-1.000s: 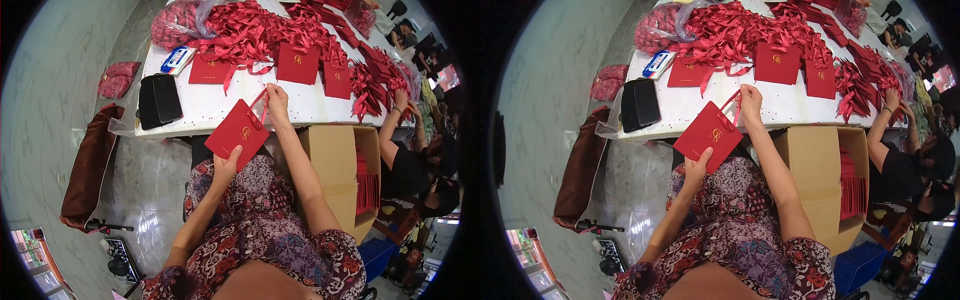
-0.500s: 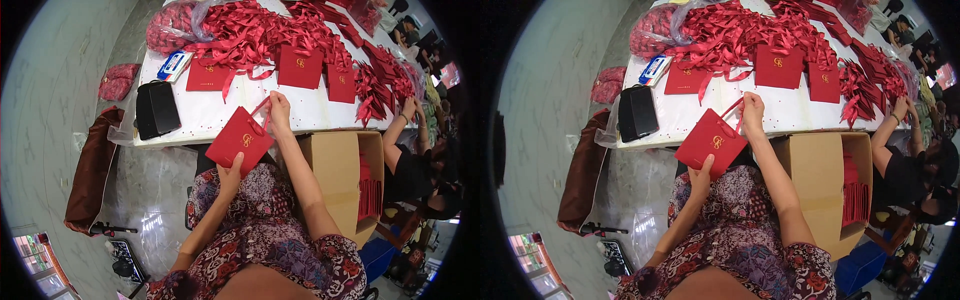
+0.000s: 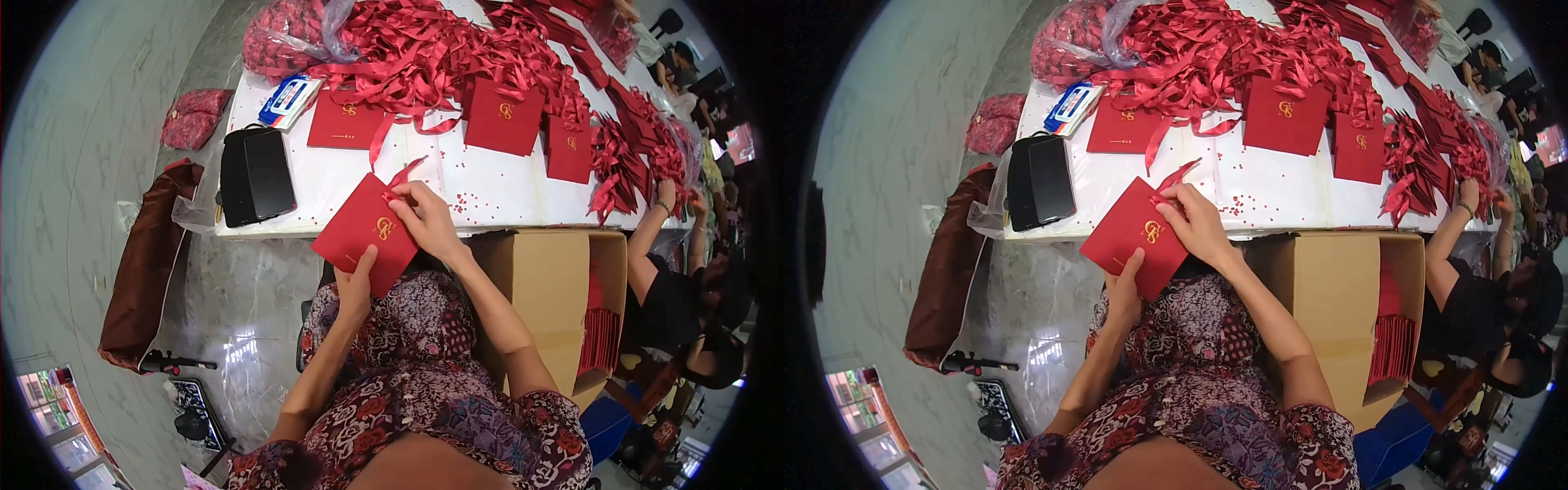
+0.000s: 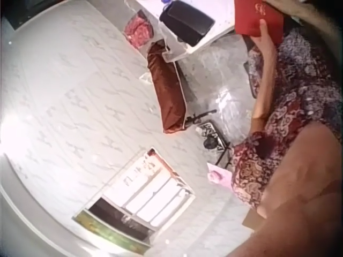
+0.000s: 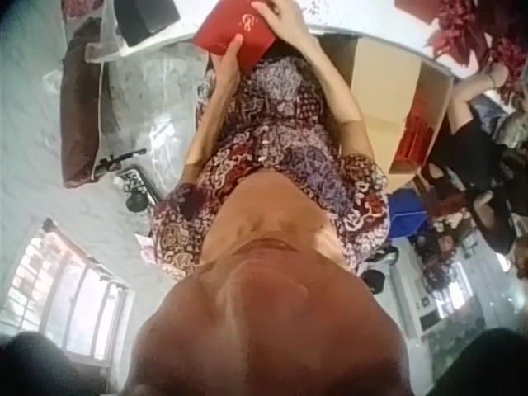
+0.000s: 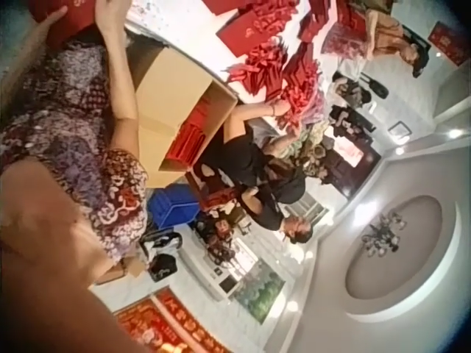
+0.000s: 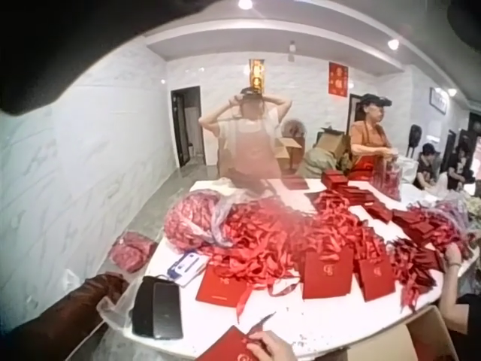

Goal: Tying red ribbons onto small red gift bags.

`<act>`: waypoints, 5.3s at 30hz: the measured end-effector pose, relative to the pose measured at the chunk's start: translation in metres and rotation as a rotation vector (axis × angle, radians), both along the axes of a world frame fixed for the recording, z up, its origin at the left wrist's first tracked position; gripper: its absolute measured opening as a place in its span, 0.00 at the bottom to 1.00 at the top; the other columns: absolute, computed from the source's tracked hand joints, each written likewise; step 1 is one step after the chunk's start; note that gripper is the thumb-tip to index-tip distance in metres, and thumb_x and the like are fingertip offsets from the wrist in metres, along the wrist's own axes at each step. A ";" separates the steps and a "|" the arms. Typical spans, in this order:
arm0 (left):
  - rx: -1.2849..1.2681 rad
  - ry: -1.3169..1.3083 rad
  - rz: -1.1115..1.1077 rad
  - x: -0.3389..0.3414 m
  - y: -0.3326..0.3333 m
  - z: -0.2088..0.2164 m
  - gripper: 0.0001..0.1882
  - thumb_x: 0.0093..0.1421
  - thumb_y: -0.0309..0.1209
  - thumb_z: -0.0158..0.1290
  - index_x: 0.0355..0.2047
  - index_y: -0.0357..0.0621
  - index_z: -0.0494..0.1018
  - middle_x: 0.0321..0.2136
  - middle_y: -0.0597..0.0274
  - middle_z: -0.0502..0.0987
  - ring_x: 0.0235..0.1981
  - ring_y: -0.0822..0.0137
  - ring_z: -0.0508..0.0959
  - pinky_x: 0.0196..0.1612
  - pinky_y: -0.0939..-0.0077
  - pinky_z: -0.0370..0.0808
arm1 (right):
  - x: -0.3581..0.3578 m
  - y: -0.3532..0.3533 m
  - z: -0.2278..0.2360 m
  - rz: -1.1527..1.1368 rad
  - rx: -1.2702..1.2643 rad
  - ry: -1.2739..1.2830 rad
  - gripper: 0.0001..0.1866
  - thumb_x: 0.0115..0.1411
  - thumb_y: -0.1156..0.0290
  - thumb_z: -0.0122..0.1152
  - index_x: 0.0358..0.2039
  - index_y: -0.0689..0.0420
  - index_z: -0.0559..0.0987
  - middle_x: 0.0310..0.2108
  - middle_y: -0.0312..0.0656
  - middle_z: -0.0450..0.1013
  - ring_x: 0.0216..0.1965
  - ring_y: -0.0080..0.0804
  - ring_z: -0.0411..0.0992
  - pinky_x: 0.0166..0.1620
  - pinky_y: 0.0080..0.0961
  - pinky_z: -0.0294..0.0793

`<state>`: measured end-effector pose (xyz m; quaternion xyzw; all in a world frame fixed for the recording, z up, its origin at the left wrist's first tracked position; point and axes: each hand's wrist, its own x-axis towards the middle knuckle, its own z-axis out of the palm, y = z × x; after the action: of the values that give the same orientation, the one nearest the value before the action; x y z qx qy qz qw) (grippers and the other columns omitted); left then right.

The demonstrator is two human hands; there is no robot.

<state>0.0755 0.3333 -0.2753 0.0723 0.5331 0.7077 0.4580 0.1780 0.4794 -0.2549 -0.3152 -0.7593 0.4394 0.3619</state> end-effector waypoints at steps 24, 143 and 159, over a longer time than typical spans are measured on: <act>0.139 1.447 0.088 -0.046 0.002 0.064 0.25 0.52 0.14 0.47 0.52 0.37 0.70 0.47 0.48 0.74 0.50 0.49 0.73 0.56 0.64 0.67 | 0.007 0.084 -0.032 -0.196 0.274 -0.043 0.04 0.61 0.78 0.52 0.37 0.61 0.72 0.33 0.49 0.69 0.35 0.45 0.70 0.42 0.34 0.69; 0.290 0.486 -0.387 0.007 0.101 0.001 0.17 0.68 0.30 0.49 0.52 0.36 0.61 0.38 0.56 0.76 0.33 0.71 0.77 0.36 0.76 0.75 | -0.011 0.047 0.020 -0.058 -1.033 0.565 0.10 0.65 0.75 0.56 0.46 0.62 0.75 0.37 0.39 0.74 0.37 0.25 0.74 0.41 0.22 0.78; 0.089 0.606 -0.328 -0.025 0.082 0.008 0.14 0.69 0.35 0.47 0.28 0.39 0.69 0.17 0.66 0.73 0.19 0.79 0.71 0.22 0.82 0.66 | 0.014 0.040 -0.028 -0.317 -0.615 0.422 0.10 0.63 0.74 0.59 0.42 0.64 0.73 0.39 0.43 0.72 0.42 0.27 0.72 0.43 0.23 0.75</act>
<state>0.0507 0.4149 -0.2675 0.3836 0.5949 0.5934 0.3832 0.1920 0.5192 -0.2830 -0.4250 -0.4435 0.6399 0.4618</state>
